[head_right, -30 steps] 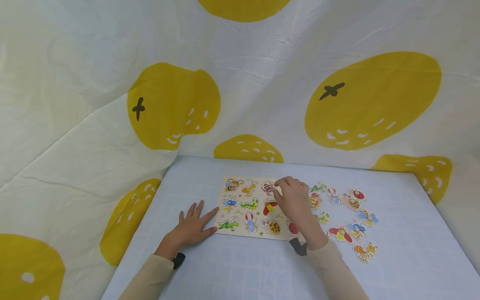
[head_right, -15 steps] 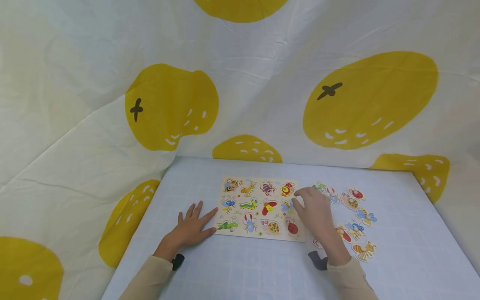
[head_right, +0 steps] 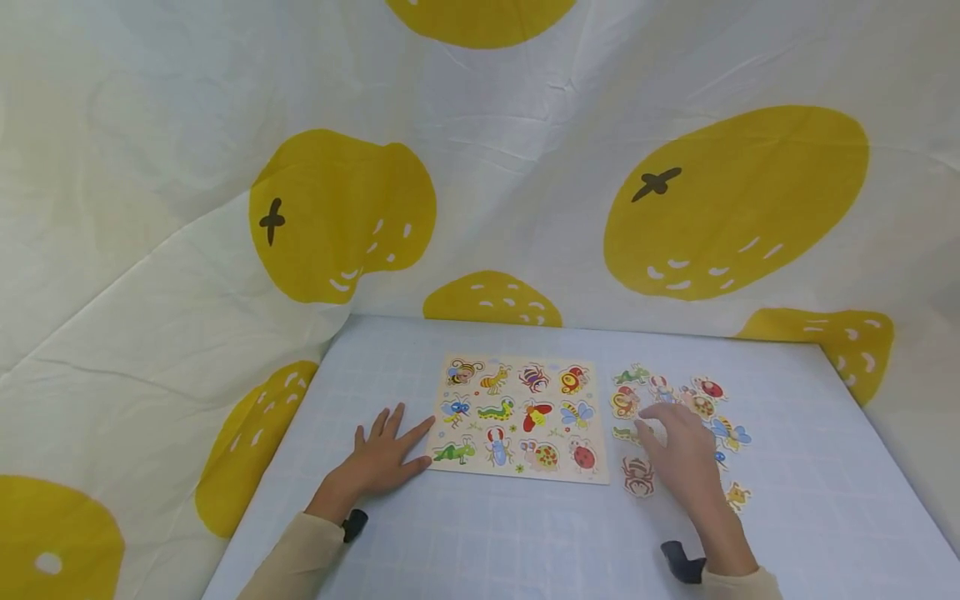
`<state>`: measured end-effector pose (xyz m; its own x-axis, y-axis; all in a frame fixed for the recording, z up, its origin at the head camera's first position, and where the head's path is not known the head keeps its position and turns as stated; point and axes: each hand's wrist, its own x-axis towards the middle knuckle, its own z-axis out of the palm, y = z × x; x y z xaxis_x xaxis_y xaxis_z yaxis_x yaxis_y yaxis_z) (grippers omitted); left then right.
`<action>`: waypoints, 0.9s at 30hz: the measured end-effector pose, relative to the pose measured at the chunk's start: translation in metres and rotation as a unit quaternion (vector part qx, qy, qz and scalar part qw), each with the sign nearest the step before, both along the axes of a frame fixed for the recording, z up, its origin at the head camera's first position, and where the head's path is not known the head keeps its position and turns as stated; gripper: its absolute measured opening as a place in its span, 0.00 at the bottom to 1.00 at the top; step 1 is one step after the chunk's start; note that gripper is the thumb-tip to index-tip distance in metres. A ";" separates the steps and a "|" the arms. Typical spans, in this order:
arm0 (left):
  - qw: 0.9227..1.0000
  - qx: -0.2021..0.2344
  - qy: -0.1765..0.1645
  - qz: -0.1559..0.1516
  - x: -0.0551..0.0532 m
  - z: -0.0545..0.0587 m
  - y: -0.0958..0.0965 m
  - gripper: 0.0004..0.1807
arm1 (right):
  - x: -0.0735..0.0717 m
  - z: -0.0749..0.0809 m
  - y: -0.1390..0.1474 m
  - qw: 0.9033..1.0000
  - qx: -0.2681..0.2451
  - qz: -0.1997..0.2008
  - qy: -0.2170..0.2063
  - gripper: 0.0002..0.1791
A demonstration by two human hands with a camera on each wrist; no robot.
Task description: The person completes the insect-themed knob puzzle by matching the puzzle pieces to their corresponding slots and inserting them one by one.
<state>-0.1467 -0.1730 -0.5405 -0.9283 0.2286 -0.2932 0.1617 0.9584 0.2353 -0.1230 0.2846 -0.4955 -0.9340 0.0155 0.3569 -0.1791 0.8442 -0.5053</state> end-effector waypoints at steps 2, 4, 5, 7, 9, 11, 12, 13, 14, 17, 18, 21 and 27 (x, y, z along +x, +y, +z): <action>1.000 -0.002 0.003 -0.001 0.000 0.000 0.000 0.38 | 0.006 -0.003 0.008 1.000 -0.002 -0.020 -0.016 0.10; 1.000 -0.005 0.006 -0.003 0.000 -0.001 -0.001 0.38 | 0.011 -0.007 0.017 0.999 -0.001 -0.039 -0.036 0.11; 1.000 -0.006 0.007 -0.003 0.000 -0.001 -0.001 0.38 | 0.014 -0.009 0.021 0.998 0.000 -0.048 -0.045 0.12; 1.000 -0.007 0.009 -0.004 0.000 -0.002 -0.001 0.38 | 0.019 -0.013 0.028 0.996 0.000 -0.063 -0.064 0.12; 1.000 -0.006 0.008 -0.004 0.000 -0.001 -0.001 0.38 | 0.024 -0.017 0.036 0.994 -0.002 -0.076 -0.082 0.13; 1.000 -0.003 0.007 -0.003 0.000 -0.001 -0.001 0.38 | 0.029 -0.019 0.043 0.991 -0.003 -0.088 -0.098 0.13; 1.000 -0.001 0.007 -0.003 0.000 -0.001 -0.001 0.38 | 0.031 -0.021 0.047 0.990 -0.007 -0.093 -0.107 0.14; 1.000 0.000 0.007 -0.003 0.000 -0.001 -0.001 0.38 | 0.033 -0.022 0.050 0.989 -0.010 -0.098 -0.115 0.14; 1.000 0.000 0.007 -0.003 0.000 -0.001 -0.001 0.38 | 0.036 -0.022 0.053 0.987 -0.013 -0.102 -0.123 0.15; 1.000 0.002 0.007 -0.004 0.000 -0.001 -0.001 0.38 | 0.042 -0.024 0.064 0.983 -0.012 -0.112 -0.145 0.17; 1.000 0.001 0.008 -0.005 0.000 -0.001 -0.001 0.38 | 0.043 -0.024 0.068 0.982 -0.011 -0.116 -0.151 0.18; 1.000 0.000 0.011 -0.007 0.000 -0.001 -0.001 0.38 | 0.046 -0.025 0.078 0.978 -0.004 -0.127 -0.167 0.19; 1.000 0.001 0.006 -0.005 0.000 0.000 -0.001 0.38 | 0.050 -0.030 0.096 0.968 0.000 -0.140 -0.208 0.21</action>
<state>-0.1471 -0.1743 -0.5404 -0.9296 0.2390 -0.2807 0.1749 0.9561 0.2351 -0.0735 0.3810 -0.5256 -0.9558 0.2898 -0.0492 0.2765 0.8296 -0.4851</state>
